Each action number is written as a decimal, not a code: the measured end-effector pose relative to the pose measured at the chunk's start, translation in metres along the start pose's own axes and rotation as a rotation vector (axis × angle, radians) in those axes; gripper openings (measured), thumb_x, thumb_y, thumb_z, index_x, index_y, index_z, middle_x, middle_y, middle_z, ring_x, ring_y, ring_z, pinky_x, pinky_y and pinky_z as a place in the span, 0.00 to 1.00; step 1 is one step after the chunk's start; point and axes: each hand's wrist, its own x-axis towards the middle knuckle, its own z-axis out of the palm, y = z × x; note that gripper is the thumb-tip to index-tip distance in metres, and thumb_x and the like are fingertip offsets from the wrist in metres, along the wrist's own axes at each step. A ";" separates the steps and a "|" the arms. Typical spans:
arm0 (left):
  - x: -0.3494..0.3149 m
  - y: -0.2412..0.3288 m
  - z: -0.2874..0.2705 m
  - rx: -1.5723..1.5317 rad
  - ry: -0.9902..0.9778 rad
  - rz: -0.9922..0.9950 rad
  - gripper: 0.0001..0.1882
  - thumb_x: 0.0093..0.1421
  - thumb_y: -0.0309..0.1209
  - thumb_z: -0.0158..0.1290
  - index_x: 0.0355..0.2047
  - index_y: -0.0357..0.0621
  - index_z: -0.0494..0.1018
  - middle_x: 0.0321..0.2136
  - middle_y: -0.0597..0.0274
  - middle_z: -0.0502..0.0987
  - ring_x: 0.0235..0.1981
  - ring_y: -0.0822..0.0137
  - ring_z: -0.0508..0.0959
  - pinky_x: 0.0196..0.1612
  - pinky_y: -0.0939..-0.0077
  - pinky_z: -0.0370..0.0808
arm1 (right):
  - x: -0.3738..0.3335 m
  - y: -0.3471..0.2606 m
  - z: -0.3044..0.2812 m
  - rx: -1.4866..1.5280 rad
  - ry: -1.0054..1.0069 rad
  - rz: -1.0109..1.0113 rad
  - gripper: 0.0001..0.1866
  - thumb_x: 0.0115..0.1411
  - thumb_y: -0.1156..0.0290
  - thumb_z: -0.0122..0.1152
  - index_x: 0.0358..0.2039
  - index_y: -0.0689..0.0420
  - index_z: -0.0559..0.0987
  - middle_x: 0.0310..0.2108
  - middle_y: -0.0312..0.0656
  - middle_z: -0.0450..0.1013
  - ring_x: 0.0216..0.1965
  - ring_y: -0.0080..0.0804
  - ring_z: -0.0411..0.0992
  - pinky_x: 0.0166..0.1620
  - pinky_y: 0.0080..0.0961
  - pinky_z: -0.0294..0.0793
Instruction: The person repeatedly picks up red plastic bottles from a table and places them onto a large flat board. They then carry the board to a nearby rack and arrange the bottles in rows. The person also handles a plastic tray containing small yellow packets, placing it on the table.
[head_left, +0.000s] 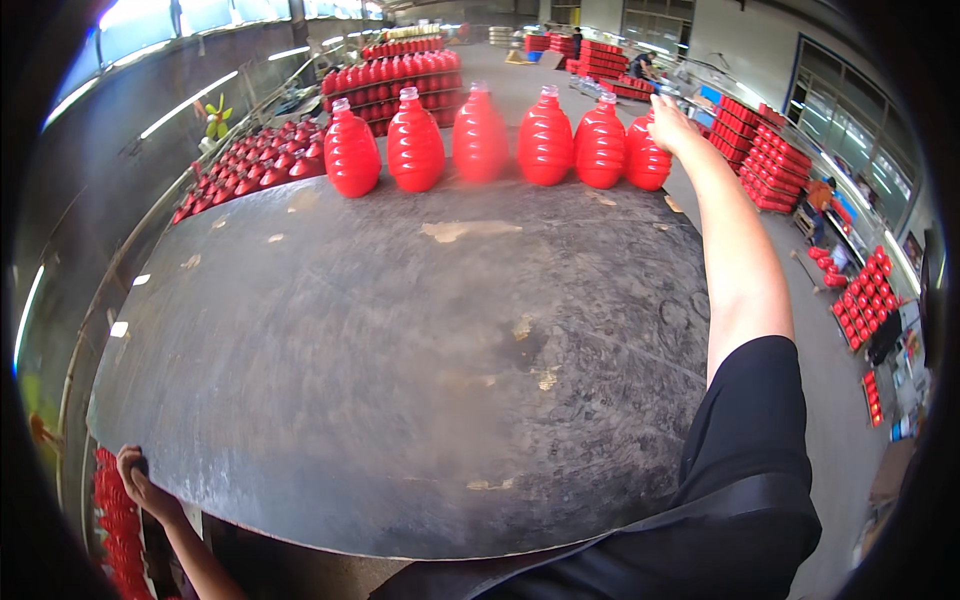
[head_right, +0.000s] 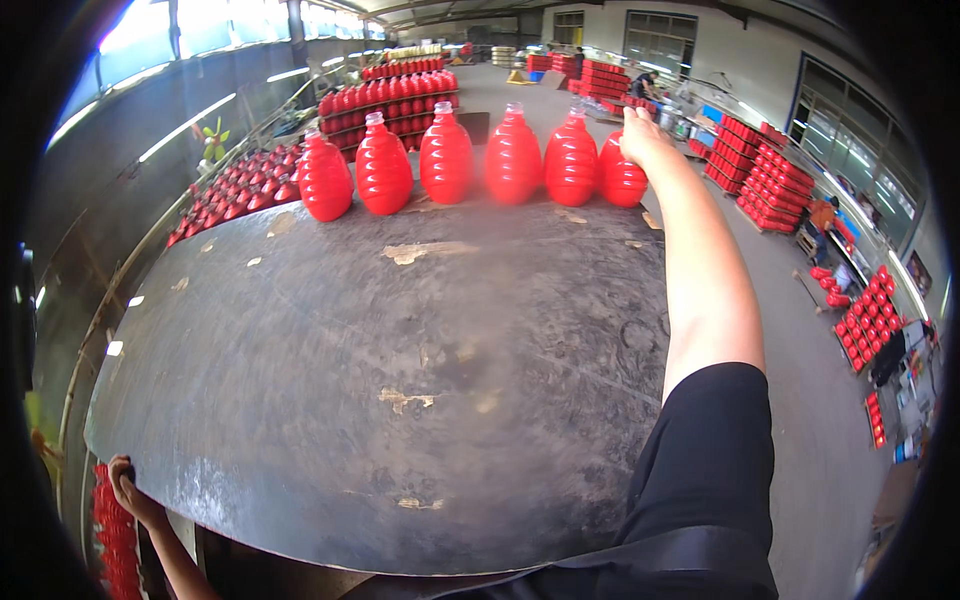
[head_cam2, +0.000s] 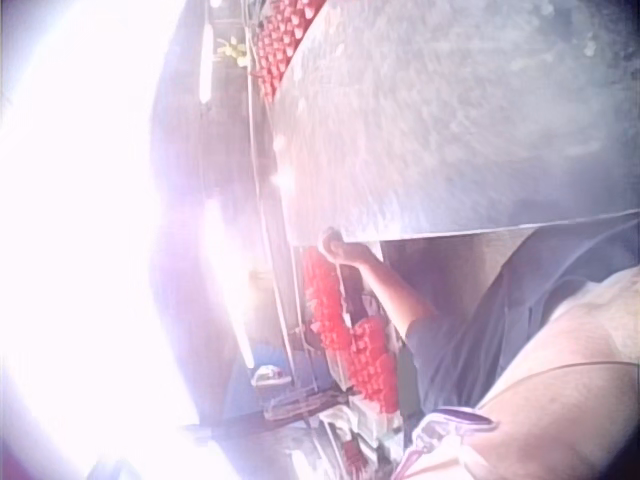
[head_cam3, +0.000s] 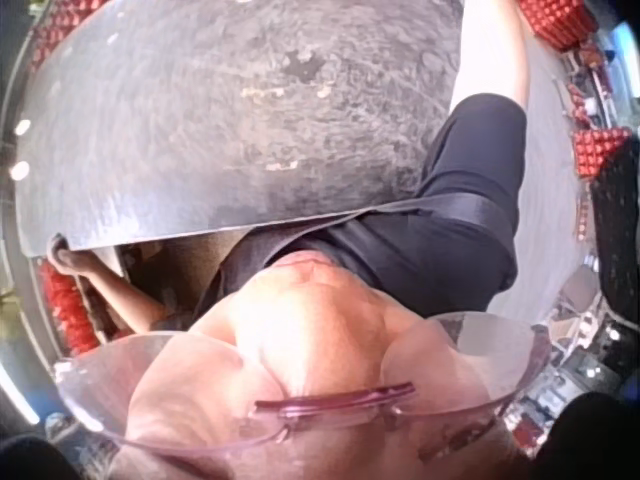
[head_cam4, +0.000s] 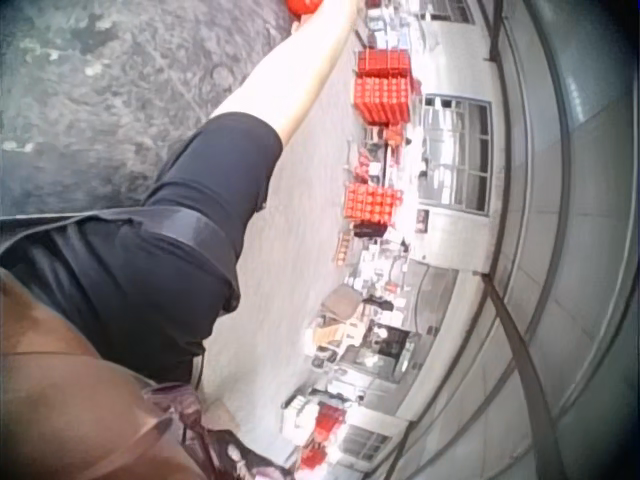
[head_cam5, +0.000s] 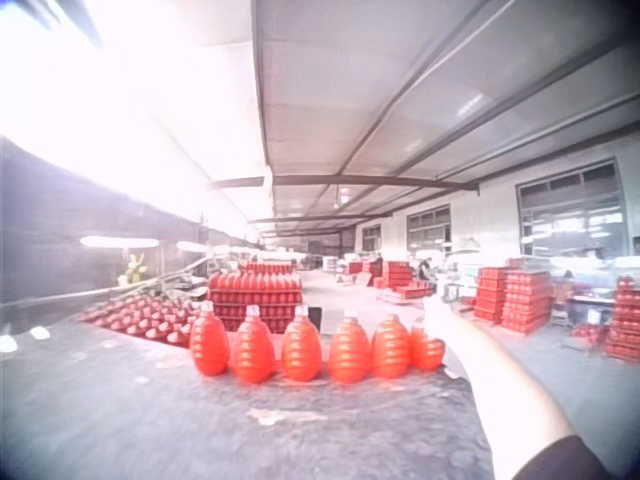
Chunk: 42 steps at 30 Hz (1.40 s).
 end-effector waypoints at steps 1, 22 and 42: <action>-0.001 0.004 -0.002 -0.005 0.001 -0.013 0.09 0.59 0.23 0.39 0.34 0.35 0.69 0.42 0.54 0.72 0.47 0.61 0.71 0.58 0.68 0.63 | 0.005 -0.002 0.006 -0.008 -0.011 -0.003 0.37 0.64 0.65 0.56 0.71 0.56 0.55 0.72 0.51 0.49 0.71 0.48 0.54 0.70 0.39 0.59; 0.004 0.014 0.002 0.057 -0.013 0.008 0.08 0.58 0.24 0.39 0.31 0.36 0.69 0.38 0.56 0.73 0.43 0.64 0.72 0.52 0.72 0.66 | 0.011 0.001 0.027 0.715 0.954 0.333 0.07 0.58 0.69 0.64 0.38 0.49 0.81 0.35 0.43 0.78 0.40 0.45 0.78 0.45 0.40 0.77; 0.002 0.013 0.006 0.069 0.037 -0.005 0.07 0.57 0.22 0.40 0.30 0.36 0.69 0.38 0.56 0.74 0.43 0.63 0.72 0.54 0.71 0.66 | -0.025 -0.066 -0.044 0.313 0.274 -0.351 0.12 0.54 0.67 0.59 0.34 0.61 0.78 0.35 0.57 0.78 0.40 0.55 0.78 0.44 0.47 0.76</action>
